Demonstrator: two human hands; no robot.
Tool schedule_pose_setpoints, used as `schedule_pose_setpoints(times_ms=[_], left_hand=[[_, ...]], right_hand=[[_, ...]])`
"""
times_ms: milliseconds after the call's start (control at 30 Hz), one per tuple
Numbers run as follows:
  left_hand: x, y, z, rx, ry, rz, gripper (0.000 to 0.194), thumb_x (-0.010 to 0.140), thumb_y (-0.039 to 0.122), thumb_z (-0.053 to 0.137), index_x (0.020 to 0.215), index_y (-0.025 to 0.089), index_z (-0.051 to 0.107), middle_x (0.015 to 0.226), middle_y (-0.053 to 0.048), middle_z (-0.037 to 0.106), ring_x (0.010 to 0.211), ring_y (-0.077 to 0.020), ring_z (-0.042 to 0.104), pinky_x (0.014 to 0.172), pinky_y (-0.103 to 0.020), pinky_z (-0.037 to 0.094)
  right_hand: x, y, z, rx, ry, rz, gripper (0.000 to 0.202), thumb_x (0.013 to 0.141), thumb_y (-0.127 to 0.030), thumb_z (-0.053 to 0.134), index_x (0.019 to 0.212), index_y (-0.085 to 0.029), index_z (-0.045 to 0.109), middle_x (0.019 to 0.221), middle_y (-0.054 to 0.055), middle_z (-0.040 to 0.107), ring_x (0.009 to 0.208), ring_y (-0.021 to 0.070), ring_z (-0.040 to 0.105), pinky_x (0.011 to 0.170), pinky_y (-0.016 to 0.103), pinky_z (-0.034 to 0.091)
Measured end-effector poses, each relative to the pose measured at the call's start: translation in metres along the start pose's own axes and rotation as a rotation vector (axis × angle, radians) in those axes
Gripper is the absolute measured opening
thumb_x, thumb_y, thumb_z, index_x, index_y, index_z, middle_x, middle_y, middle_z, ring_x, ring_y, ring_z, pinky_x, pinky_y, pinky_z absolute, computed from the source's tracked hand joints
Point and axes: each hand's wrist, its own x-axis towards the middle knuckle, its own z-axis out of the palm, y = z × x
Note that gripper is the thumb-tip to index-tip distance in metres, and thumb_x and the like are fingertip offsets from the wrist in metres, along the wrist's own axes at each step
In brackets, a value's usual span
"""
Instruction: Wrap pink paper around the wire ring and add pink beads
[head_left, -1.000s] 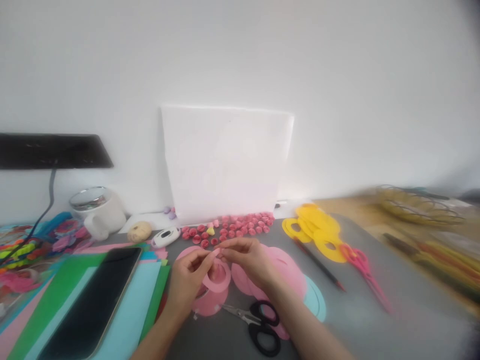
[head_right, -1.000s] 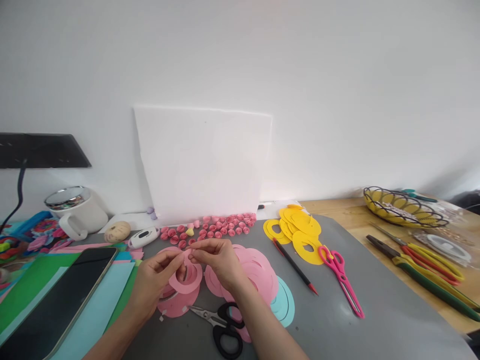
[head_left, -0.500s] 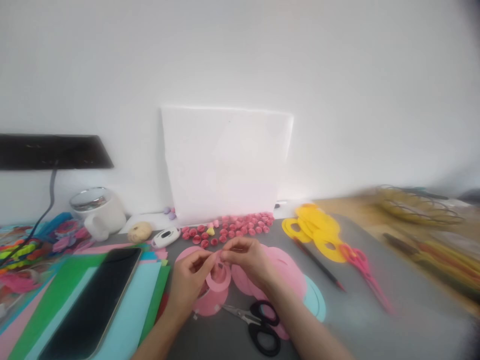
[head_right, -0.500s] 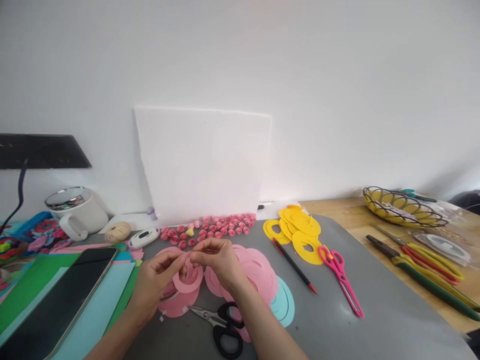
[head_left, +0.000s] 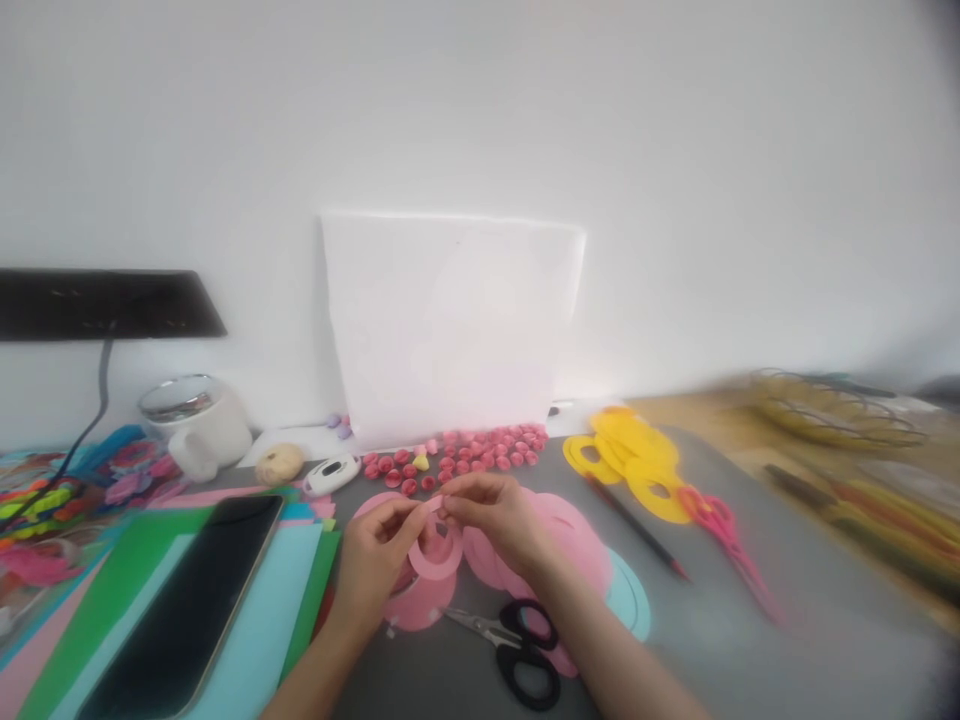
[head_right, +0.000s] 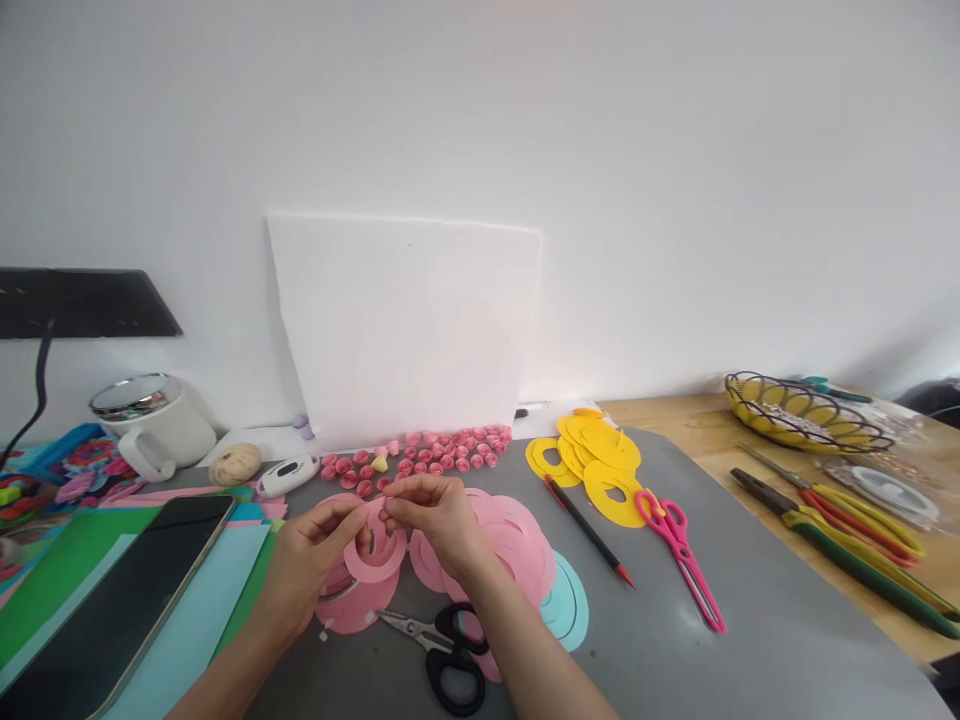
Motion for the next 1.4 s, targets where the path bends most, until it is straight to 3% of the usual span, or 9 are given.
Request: schedule_pose_setpoints(times_ms=[800,1000,1400], left_hand=[[-0.0027,0.0052,0.0024,-0.008,-0.013,-0.054,0.026,0.075,0.037,0.057,0.061,0.016,0.061,0.054,-0.001,0.058,0.053,-0.014,0.053,0.055,-0.024,0.044],[-0.0011,0.004,0.0002,0.014,0.013,-0.017,0.026,0.076,0.038,0.057,0.059,0.017,0.059,0.056,0.0,0.058,0.054,-0.0138,0.053,0.057,-0.023,0.044],[-0.0012,0.0041,0.0003,0.009,0.02,-0.016,0.027,0.076,0.037,0.058,0.058,0.017,0.058,0.055,0.0,0.056,0.054,-0.0136,0.052,0.057,-0.024,0.044]], right_hand=[[-0.0021,-0.0006,0.003,-0.015,-0.005,0.006,0.022,0.054,-0.025,0.08,0.065,-0.014,0.064,0.059,-0.001,0.062,0.054,0.0102,0.054,0.057,0.025,0.045],[-0.0039,-0.0044,0.0049,-0.037,-0.013,0.007,0.022,0.061,-0.032,0.075,0.073,-0.016,0.068,0.072,0.003,0.068,0.067,0.0145,0.061,0.07,0.029,0.049],[-0.0028,-0.0005,0.0015,-0.032,-0.03,0.004,0.022,0.064,-0.032,0.074,0.077,-0.015,0.069,0.069,0.003,0.068,0.064,0.013,0.061,0.067,0.028,0.048]])
